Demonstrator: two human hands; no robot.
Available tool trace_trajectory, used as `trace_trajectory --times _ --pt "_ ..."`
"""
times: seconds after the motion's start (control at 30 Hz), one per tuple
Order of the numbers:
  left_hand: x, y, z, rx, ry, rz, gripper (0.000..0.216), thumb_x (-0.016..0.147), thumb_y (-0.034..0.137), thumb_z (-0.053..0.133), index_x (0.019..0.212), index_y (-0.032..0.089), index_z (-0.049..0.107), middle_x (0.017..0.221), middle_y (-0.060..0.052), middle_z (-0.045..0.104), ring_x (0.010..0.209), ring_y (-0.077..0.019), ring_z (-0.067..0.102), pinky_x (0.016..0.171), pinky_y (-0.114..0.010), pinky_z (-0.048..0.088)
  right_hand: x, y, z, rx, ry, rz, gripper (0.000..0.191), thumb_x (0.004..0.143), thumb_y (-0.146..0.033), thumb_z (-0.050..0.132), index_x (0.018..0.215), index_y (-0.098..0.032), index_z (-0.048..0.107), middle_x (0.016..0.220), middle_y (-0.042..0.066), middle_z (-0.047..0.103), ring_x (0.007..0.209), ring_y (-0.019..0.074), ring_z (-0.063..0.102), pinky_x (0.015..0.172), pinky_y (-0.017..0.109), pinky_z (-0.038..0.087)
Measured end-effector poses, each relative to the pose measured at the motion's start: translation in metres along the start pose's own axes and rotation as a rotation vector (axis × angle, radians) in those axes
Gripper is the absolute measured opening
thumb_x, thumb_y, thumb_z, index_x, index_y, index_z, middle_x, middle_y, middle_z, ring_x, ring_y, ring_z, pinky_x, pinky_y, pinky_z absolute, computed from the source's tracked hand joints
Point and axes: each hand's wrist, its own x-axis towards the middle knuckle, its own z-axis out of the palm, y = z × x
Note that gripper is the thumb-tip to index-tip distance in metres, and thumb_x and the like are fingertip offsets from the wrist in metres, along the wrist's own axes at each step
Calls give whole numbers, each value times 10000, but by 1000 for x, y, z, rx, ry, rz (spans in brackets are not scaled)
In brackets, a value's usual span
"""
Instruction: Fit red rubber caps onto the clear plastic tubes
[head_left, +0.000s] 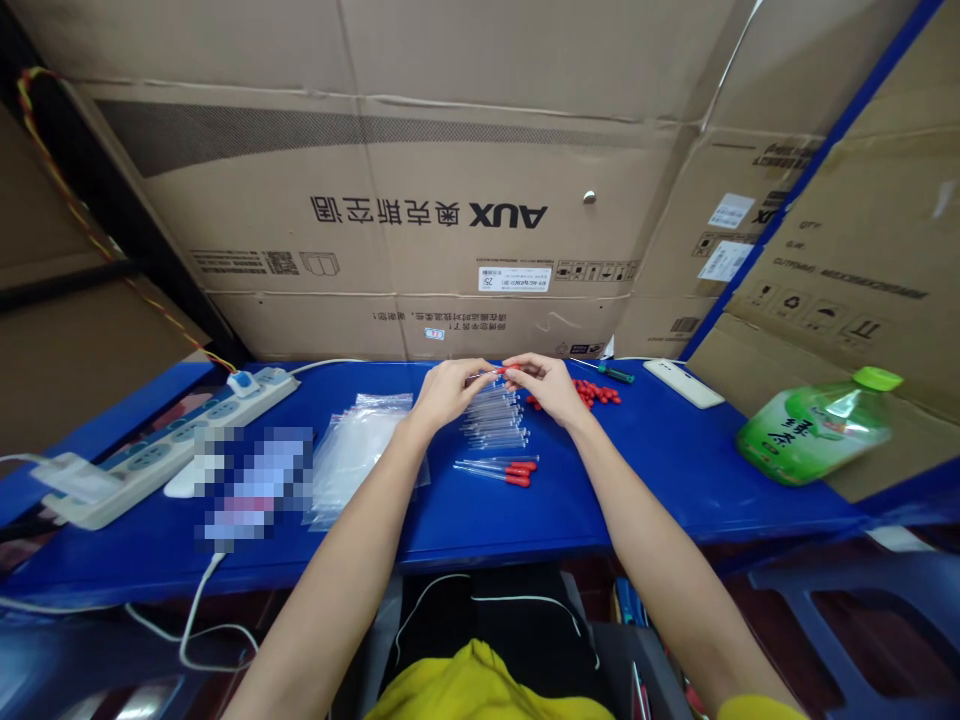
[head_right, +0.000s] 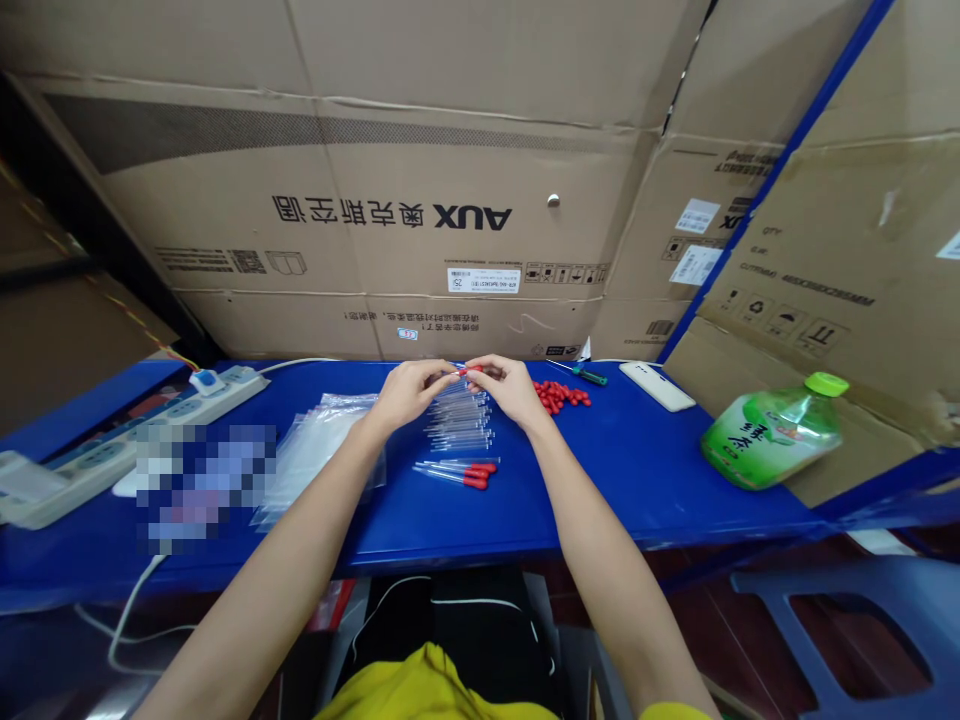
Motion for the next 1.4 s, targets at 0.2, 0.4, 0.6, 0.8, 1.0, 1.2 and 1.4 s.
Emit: trace_trajectory --times 0.2,0.4,0.6,0.8,1.0,1.2,1.4 --pt "2 -6 2 -81 -64 -57 499 1071 473 370 886 195 740 691 -3 667 655 -159 576 670 -272 344 -1 -4 -1 14 9 3 375 715 -489 871 921 -191 776 815 49 780 709 189 723 742 344 604" --pt "2 -3 -2 -62 -60 -26 492 1058 460 389 785 181 688 599 8 582 586 -148 507 633 -277 302 -2 -3 2 16 4 4 349 704 -476 877 889 -192 794 743 38 772 683 192 725 720 342 607" --pt "2 -1 -3 -39 -75 -20 490 1050 464 396 777 182 690 565 10 549 561 -147 482 625 -279 290 -3 -2 2 6 -11 17 365 696 -492 878 886 -190 799 759 43 779 685 193 727 731 346 611" --pt "2 -1 -2 -71 -67 -12 495 1049 457 394 765 173 681 555 12 534 551 -141 464 611 -277 286 -3 0 4 10 -6 4 399 683 -528 877 887 -194 800 757 40 781 677 191 730 726 343 616" --pt "4 4 -3 -146 -38 -16 500 1053 450 387 763 160 672 607 8 580 581 -134 477 617 -265 313 -4 -2 9 97 58 21 411 696 -537 872 913 -195 806 810 53 796 711 196 745 765 356 627" --pt "3 3 -3 -184 -23 -19 501 1056 446 398 754 151 668 613 16 582 582 -120 473 621 -259 316 -6 -3 14 152 78 10 383 696 -499 888 913 -193 810 816 49 799 700 182 748 760 335 629" --pt "3 5 -3 -164 -15 -21 496 1054 439 399 746 152 662 599 7 582 587 -128 486 618 -262 314 -6 -4 14 143 82 28 389 673 -499 901 900 -196 812 809 41 797 683 175 744 769 339 637"
